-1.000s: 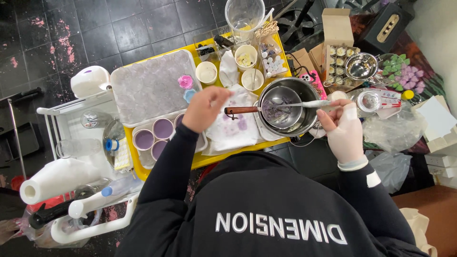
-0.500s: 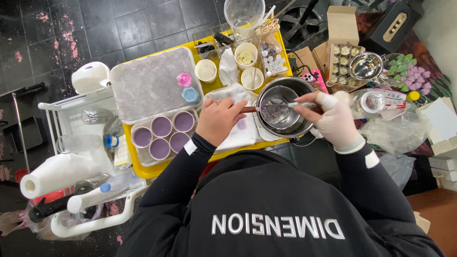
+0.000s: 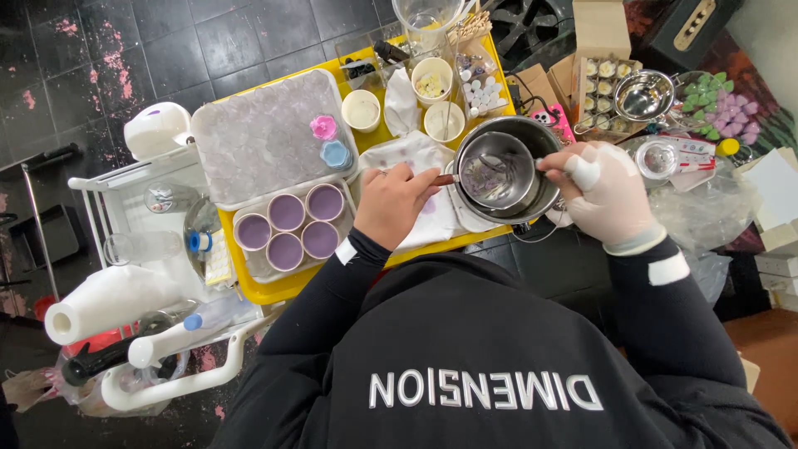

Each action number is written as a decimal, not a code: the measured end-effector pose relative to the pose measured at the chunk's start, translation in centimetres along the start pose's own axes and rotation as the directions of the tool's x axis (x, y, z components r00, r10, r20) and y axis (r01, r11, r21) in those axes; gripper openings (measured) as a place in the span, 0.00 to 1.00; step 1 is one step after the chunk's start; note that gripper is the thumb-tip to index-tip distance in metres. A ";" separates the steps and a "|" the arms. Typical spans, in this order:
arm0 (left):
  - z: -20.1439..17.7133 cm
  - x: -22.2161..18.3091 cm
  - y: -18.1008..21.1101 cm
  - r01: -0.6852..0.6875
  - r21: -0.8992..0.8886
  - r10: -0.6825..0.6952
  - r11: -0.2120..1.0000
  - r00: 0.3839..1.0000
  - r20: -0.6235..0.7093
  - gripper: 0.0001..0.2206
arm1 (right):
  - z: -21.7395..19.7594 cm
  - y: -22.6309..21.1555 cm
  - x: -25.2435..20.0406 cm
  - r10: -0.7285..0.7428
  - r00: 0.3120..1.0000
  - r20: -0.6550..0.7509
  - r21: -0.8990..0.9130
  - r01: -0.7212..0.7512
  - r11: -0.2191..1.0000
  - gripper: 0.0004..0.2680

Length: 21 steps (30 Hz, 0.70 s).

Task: Stirring and mixing fragrance and dye into melted wax in a small pot.

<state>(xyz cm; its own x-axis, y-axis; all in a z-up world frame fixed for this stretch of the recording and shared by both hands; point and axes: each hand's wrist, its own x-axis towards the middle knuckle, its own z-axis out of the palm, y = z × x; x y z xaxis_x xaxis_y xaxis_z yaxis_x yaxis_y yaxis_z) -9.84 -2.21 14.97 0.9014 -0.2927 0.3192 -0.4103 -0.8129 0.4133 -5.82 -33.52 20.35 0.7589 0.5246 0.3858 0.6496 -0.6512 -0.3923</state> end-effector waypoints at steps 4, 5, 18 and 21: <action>-0.3 -0.1 0.0 -0.003 0.004 0.003 1.000 1.000 0.020 0.10 | -0.4 -2.1 -1.1 0.139 0.990 0.003 -0.033 -0.139 0.990 0.01; -0.2 0.1 -0.1 -0.013 0.015 0.013 1.000 1.000 0.008 0.10 | -0.3 -3.0 -1.0 0.393 0.917 0.067 0.152 -0.399 0.904 0.03; 0.6 -0.2 -1.8 -0.104 0.014 0.104 0.994 0.995 0.004 0.09 | 3.1 -7.1 -3.1 0.604 0.782 -0.156 0.398 -0.510 0.763 0.06; 0.4 0.1 -1.9 -0.104 -0.020 0.104 0.994 0.995 0.010 0.10 | 4.6 -6.0 -5.1 0.553 0.774 -0.307 0.317 -0.465 0.827 0.08</action>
<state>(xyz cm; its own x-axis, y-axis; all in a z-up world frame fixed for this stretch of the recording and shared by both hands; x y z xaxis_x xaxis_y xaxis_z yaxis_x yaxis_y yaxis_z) -8.91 -0.91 13.91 0.8552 -0.3808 0.3516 -0.5043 -0.7679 0.3950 -13.43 -29.76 16.87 0.9332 -0.1224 0.3378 0.1984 -0.6083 -0.7685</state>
